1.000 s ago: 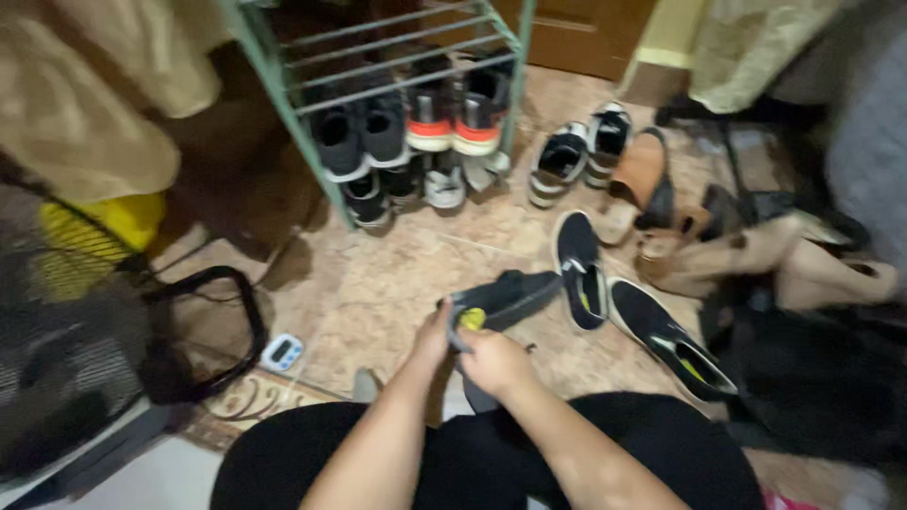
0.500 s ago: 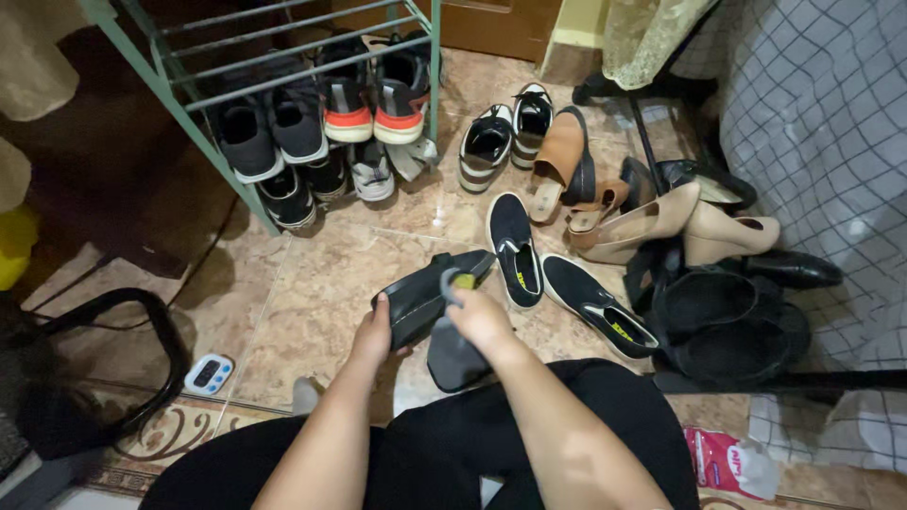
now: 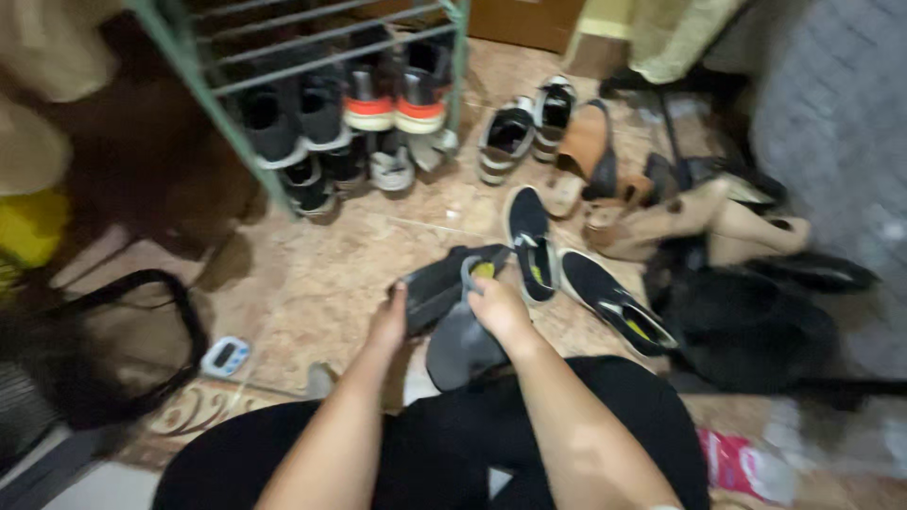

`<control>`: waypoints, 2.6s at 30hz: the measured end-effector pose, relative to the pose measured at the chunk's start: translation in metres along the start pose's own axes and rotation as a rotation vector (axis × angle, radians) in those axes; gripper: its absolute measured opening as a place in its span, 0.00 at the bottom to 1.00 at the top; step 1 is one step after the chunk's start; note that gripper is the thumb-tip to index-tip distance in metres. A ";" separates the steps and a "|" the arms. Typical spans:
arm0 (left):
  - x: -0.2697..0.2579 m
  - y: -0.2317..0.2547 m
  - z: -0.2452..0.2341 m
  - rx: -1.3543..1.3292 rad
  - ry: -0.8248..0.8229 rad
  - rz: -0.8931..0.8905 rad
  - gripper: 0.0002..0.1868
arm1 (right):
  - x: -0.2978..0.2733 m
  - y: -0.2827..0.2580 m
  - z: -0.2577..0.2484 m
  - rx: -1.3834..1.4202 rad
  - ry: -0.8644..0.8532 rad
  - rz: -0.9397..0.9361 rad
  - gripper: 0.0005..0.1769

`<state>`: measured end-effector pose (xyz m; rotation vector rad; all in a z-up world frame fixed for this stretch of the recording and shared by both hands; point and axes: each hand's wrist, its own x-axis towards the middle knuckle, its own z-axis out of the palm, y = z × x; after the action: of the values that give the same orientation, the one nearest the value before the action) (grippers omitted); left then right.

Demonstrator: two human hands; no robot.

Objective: The person sits on the floor and wipes the exterior and interior of several black shoes using a yellow cloth. They handle the shoes one at a time, turning them over to clean different sides, and place some of the cleaned shoes onto a nearby metal shoe rack.

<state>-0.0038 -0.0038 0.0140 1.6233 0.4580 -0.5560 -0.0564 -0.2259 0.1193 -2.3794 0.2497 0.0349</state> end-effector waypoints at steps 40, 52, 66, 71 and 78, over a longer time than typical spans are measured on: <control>0.017 -0.020 0.000 -0.037 0.095 0.250 0.33 | -0.041 -0.058 0.013 0.110 -0.426 -0.185 0.22; -0.004 0.005 -0.005 0.242 0.138 0.145 0.40 | 0.002 0.014 -0.020 -0.052 0.016 0.096 0.21; -0.012 0.010 -0.002 0.137 0.133 0.100 0.39 | -0.045 -0.076 0.005 -0.083 -0.277 -0.269 0.21; 0.004 -0.004 -0.002 0.165 0.120 0.118 0.40 | -0.008 -0.011 -0.004 -0.045 -0.023 -0.120 0.20; 0.015 -0.012 0.000 0.119 0.108 0.112 0.43 | 0.008 0.027 -0.022 0.079 0.101 0.212 0.21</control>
<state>0.0013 -0.0030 -0.0048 1.7872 0.4167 -0.4194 -0.0545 -0.2614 0.1163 -2.2706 0.5403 0.0046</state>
